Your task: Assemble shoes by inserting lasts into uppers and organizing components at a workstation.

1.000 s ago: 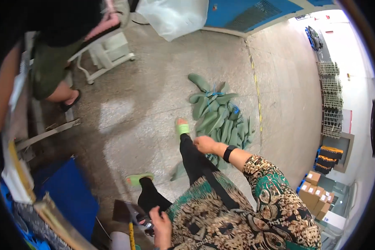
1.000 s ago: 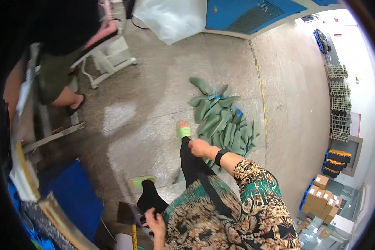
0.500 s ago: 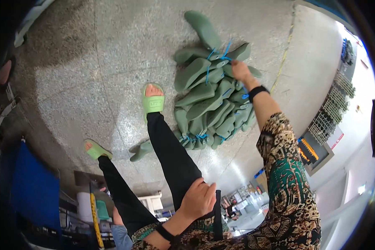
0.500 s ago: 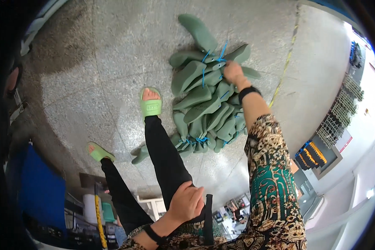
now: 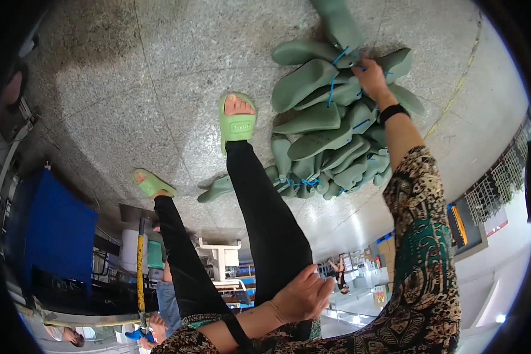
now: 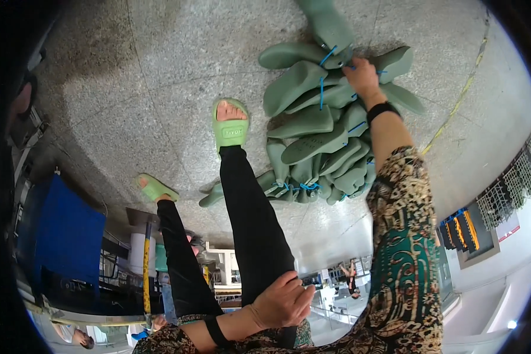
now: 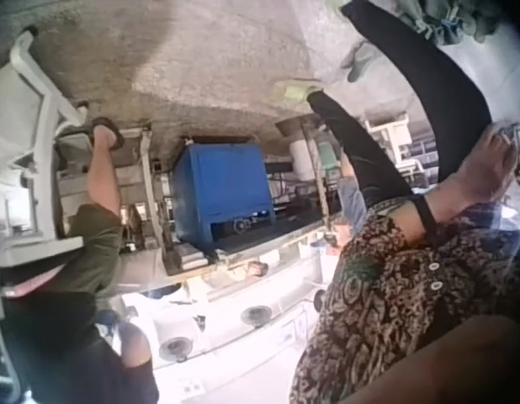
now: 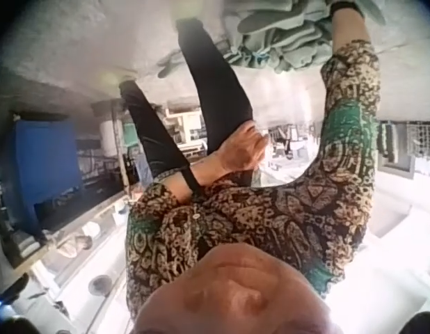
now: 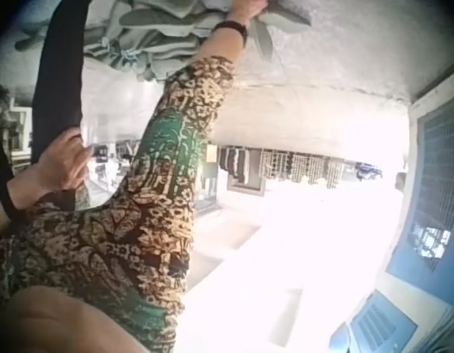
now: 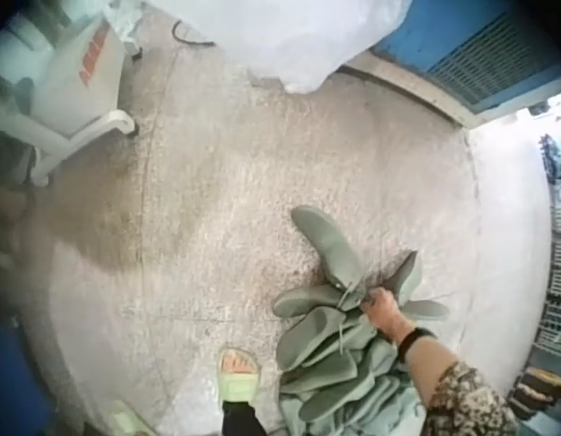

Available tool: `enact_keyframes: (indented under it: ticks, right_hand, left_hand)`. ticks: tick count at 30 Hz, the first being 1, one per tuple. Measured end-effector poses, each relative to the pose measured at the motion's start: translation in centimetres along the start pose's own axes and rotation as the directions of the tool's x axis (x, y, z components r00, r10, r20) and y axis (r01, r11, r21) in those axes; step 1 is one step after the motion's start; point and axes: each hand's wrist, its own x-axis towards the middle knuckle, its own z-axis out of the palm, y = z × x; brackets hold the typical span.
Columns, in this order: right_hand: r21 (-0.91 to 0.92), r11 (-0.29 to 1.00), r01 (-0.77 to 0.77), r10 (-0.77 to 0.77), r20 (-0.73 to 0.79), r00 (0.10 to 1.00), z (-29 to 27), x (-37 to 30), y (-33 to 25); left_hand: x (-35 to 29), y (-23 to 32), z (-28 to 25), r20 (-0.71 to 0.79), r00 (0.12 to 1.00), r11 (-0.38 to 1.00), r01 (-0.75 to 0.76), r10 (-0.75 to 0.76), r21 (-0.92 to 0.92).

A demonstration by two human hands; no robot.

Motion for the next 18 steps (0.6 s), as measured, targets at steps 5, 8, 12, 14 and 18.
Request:
enact_keyframes:
  ticks: [5, 8, 12, 14, 18]
  right_hand:
    - [-0.044, 0.986, -0.161, 0.162, 0.004, 0.987, -1.8, -2.9, -2.8]
    - [-0.335, 0.925, 0.179, -0.017, 0.435, 0.900, -4.1, -3.6, -5.5]
    - [-0.368, 0.904, 0.217, -0.168, 0.163, 0.972, -6.3, -11.6, -9.7]
    - [-0.311, 0.934, 0.178, -0.144, 0.129, 0.981, -8.1, -15.4, -12.3]
    - [-0.262, 0.917, 0.301, -0.277, 0.128, 0.952, -12.2, -24.0, -12.1]
  left_hand:
    - [0.9, 0.2, -0.8, -0.015, 1.000, 0.998, 0.012, -0.011, 0.060]
    - [0.6, 0.2, -1.2, -0.072, 0.997, 0.992, 0.048, -0.040, 0.116]
    - [0.3, 0.4, -1.3, -0.060, 0.998, 0.988, 0.021, -0.012, 0.154]
    - [-0.2, 0.7, -1.4, -0.056, 0.998, 0.985, 0.022, -0.013, 0.171]
    - [-1.6, 0.7, -2.0, -0.029, 1.000, 0.979, 0.001, 0.005, 0.204]
